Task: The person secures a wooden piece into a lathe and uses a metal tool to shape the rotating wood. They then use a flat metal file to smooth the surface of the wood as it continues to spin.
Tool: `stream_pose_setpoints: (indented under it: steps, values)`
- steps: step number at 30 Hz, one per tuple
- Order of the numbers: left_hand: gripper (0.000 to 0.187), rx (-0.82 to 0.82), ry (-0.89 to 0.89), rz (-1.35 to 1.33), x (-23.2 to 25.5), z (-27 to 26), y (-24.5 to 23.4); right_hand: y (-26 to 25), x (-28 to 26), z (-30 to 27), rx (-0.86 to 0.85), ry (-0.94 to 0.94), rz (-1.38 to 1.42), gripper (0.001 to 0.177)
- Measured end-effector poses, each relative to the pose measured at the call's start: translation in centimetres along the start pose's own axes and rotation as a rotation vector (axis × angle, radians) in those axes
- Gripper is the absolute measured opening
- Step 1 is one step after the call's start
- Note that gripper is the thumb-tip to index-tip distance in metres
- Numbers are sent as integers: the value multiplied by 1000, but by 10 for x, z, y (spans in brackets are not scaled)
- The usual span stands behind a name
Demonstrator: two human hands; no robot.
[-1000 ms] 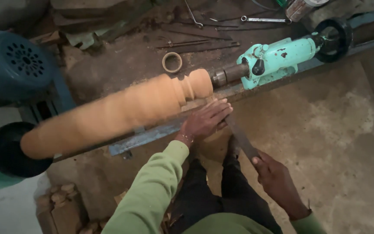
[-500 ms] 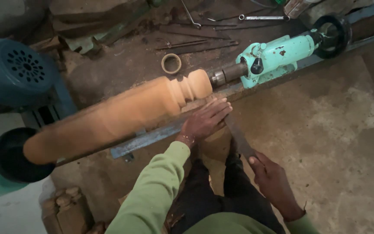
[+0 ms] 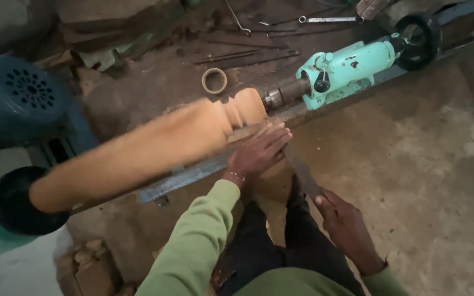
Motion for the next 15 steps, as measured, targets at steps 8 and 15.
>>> stream_pose_setpoints:
  steps: [8, 15]
  values:
    - [45, 21, -35, 59, 8, 8, -9, 10, 10, 0, 72, -44, -10, 39]
    - [48, 12, -69, 85, 5, 7, -7, 12, 11, 4, 106, -82, -57, 38]
Point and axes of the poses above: each hand's wrist, its own z-axis towards the middle knuckle, its own y-axis out of the palm, x = y × z, the point moved 5 cm from there along z, towards the middle knuckle, and after that the axes turned 6 degrees about y, right-handed, at the moved point
